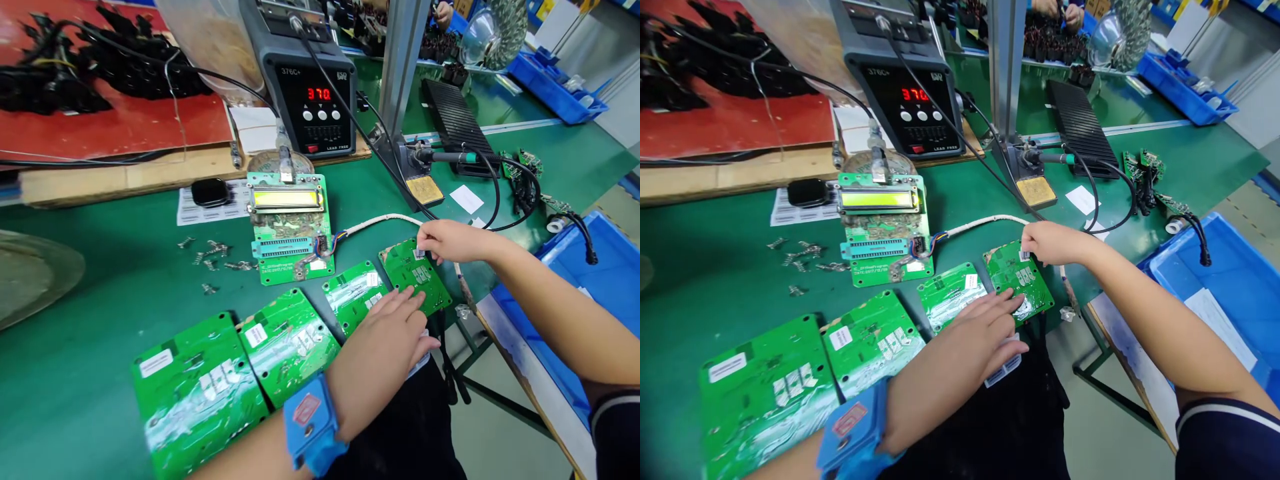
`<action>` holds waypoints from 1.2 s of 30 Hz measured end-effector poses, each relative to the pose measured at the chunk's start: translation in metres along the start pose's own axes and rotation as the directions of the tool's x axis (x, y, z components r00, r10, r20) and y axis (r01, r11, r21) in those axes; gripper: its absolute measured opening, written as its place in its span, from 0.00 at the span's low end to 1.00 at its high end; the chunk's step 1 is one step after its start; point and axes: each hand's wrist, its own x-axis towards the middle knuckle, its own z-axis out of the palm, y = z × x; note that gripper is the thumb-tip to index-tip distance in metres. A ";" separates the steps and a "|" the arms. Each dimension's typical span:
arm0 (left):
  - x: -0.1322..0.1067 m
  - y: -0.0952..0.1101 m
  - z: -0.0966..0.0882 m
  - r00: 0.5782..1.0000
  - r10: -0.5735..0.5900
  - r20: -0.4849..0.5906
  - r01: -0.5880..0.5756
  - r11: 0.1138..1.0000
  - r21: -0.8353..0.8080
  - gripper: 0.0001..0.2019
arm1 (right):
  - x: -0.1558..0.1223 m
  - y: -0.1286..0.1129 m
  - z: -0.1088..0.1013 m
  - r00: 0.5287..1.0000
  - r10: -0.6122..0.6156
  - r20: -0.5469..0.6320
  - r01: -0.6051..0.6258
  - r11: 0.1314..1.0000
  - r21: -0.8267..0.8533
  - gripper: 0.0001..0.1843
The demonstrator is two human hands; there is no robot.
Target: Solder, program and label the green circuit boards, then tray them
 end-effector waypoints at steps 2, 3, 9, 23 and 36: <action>0.008 -0.003 0.003 1.000 -0.001 0.023 -0.001 0.998 0.056 0.12 | 0.005 -0.001 0.002 0.998 0.006 0.067 -0.005 1.000 -0.006 0.07; 0.011 -0.004 0.005 1.000 -0.004 0.029 0.001 0.997 0.077 0.12 | 0.007 0.000 0.002 0.996 0.009 0.091 -0.009 1.000 -0.006 0.07; 0.012 -0.007 0.008 1.000 0.004 0.020 -0.007 0.991 0.136 0.13 | 0.011 0.002 -0.001 0.985 0.023 0.173 -0.023 1.000 0.000 0.07; 0.010 -0.007 0.009 1.000 0.006 -0.030 -0.002 0.991 0.132 0.12 | 0.011 0.000 -0.003 0.981 0.003 0.196 0.005 0.999 -0.043 0.06; 0.010 -0.006 0.008 1.000 0.006 -0.029 -0.002 0.992 0.126 0.12 | 0.012 -0.002 -0.007 0.972 -0.009 0.235 0.022 0.998 -0.053 0.08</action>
